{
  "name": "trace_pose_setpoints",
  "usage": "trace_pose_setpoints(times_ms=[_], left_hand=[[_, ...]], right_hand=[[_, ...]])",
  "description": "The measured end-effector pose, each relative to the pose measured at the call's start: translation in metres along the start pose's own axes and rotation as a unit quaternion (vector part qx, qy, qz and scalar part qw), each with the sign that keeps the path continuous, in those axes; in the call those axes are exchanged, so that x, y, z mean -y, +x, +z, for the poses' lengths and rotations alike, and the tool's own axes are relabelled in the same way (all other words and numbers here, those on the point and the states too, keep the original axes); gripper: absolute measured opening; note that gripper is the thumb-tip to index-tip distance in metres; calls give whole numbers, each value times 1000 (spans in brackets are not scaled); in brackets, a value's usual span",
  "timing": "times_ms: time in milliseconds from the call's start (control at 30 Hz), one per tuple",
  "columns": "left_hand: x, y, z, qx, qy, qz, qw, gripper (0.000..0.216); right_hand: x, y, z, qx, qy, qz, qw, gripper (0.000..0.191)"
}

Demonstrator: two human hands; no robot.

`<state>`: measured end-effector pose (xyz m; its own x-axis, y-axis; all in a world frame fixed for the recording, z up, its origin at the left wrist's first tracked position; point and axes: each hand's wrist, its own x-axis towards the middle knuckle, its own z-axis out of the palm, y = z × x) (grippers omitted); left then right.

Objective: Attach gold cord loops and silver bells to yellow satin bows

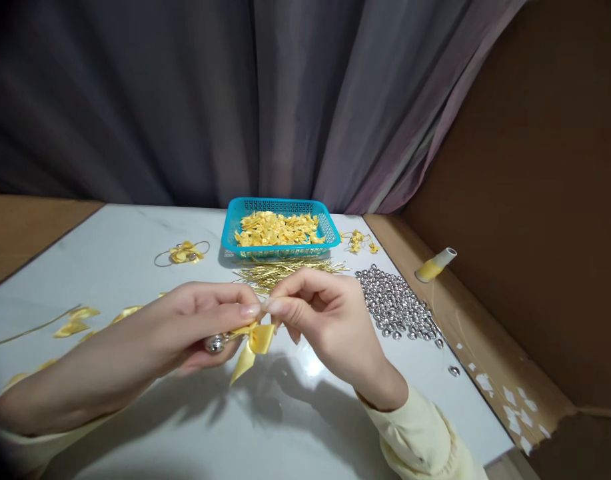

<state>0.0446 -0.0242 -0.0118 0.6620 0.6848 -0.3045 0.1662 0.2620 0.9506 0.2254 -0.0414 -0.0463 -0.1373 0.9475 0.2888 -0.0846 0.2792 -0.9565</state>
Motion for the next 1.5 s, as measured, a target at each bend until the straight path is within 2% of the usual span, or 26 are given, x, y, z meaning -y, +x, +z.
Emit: trace_pose_setpoints(times_ms=[200,367,633,800,967,1100,1200,1333,1400,1500], left_hand=[[-7,0,0,37,-53,-27,998,25],[-8,1,0,55,-63,-12,996,27],[3,-2,0,-67,31,41,996,25],[0,-3,2,-94,98,41,990,21],[5,-2,2,-138,177,136,965,23],[9,-1,3,-153,211,183,948,23],[11,1,6,-191,269,241,913,24],[19,5,7,-268,394,378,794,14],[22,7,5,-283,428,422,747,10],[24,9,2,-292,444,440,724,8]], right_hand=[[3,-3,1,-7,-8,-15,1000,13],[4,-2,3,-6,12,-13,1000,11],[1,4,3,-15,24,15,999,7],[-2,4,0,-13,27,32,999,12],[0,4,-1,-31,34,19,999,11],[2,4,1,-46,33,9,998,13],[3,4,2,-49,44,5,998,14],[8,4,0,-46,88,30,995,9],[13,4,-1,-35,117,44,991,9],[19,3,-3,-10,159,73,984,7]])
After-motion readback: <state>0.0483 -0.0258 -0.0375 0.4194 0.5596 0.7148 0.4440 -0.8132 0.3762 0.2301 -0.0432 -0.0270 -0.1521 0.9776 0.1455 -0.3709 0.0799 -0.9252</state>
